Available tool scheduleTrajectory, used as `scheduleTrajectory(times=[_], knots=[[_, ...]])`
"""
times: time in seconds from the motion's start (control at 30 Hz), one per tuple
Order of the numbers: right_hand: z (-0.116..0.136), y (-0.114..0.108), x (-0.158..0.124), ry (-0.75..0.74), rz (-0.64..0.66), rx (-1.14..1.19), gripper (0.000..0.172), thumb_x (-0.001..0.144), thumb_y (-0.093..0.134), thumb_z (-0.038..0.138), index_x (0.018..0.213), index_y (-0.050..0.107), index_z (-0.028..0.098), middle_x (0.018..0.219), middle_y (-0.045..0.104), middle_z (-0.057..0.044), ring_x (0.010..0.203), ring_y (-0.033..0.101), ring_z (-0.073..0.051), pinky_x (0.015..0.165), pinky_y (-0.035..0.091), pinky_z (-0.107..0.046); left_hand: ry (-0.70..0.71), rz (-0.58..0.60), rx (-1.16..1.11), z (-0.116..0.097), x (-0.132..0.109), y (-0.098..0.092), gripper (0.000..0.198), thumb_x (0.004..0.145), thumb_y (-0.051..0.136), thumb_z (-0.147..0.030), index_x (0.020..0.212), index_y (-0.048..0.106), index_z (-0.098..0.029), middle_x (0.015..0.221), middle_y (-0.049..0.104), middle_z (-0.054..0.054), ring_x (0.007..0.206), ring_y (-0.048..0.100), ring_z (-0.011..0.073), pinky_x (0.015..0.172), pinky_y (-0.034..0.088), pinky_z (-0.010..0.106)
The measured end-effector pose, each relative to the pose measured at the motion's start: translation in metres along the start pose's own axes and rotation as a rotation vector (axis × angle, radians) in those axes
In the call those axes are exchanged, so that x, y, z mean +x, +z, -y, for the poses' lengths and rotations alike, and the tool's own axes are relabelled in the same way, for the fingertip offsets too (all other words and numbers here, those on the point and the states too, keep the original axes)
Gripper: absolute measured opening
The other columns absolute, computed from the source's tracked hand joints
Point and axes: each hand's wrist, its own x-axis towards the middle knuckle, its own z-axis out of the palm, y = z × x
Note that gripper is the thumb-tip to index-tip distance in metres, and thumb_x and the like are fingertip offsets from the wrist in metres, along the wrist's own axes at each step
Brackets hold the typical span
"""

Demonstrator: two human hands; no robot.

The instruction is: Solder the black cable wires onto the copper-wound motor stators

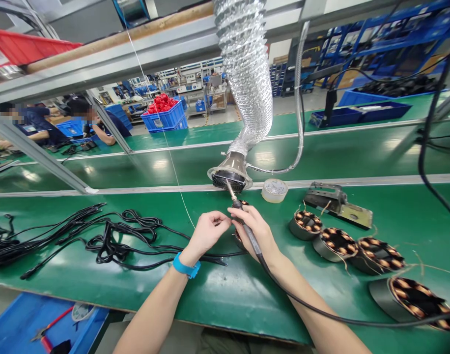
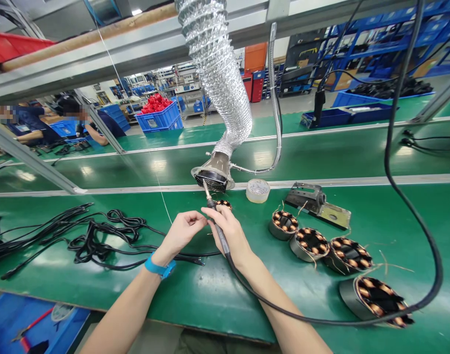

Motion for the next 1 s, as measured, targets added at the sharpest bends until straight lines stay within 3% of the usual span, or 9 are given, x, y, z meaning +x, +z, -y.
scheduleTrajectory(times=[0.2,0.37,0.5,0.67,0.83,1.0], knots=[[-0.001,0.002,-0.005,-0.031,0.008,0.004,0.034,0.095,0.045,0.011,0.123,0.058,0.026,0.107,0.054,-0.006,0.098,0.061,-0.015,0.086,0.053,-0.028,0.052,0.048,0.074,-0.004,-0.004,-0.004,0.025,0.082,0.062,-0.036,0.075,0.066,-0.012,0.072,0.061,0.003,0.067,0.052,0.0130,0.063,0.040,0.023],[-0.002,0.002,-0.010,-0.020,0.010,-0.010,0.033,0.094,0.046,0.013,0.122,0.059,0.026,0.105,0.054,-0.006,0.094,0.061,-0.015,0.084,0.053,-0.027,-0.050,0.106,-0.011,-0.004,-0.002,-0.008,0.029,0.081,0.063,-0.041,0.078,0.068,-0.012,0.064,0.057,0.000,0.057,0.044,0.0096,0.057,0.036,0.021],[0.002,0.003,-0.009,-0.019,0.010,-0.012,0.031,0.094,0.047,0.014,0.119,0.061,0.025,0.101,0.056,-0.006,0.087,0.062,-0.014,0.079,0.053,-0.026,-0.080,0.074,-0.067,0.001,0.001,-0.005,0.028,0.079,0.064,-0.039,0.077,0.068,-0.011,0.068,0.060,0.001,0.062,0.047,0.0105,0.061,0.038,0.021],[0.007,-0.008,-0.006,0.013,-0.141,-0.035,0.030,0.092,0.055,0.016,0.120,0.063,0.024,0.103,0.064,-0.007,0.086,0.065,-0.015,0.079,0.054,-0.027,-0.089,0.020,-0.030,0.005,0.003,-0.001,0.020,0.075,0.062,-0.031,0.071,0.067,-0.012,0.071,0.062,0.003,0.068,0.052,0.0136,0.064,0.040,0.022],[0.009,-0.023,-0.016,0.106,-0.395,0.038,0.017,0.091,0.054,0.017,0.091,0.070,0.022,0.076,0.069,-0.001,0.065,0.066,-0.015,0.066,0.053,-0.028,-0.129,-0.003,0.004,0.004,0.002,-0.001,0.020,0.073,0.060,-0.030,0.069,0.067,-0.012,0.067,0.061,0.001,0.062,0.048,0.0114,0.059,0.034,0.022],[0.012,-0.027,-0.024,0.038,-0.359,0.138,0.022,0.089,0.051,0.018,0.075,0.067,0.021,0.061,0.064,0.001,0.052,0.060,-0.014,0.054,0.048,-0.029,-0.135,0.009,0.001,0.005,0.002,-0.001,0.020,0.074,0.059,-0.030,0.070,0.067,-0.012,0.065,0.060,0.000,0.060,0.044,0.0100,0.058,0.032,0.022]])
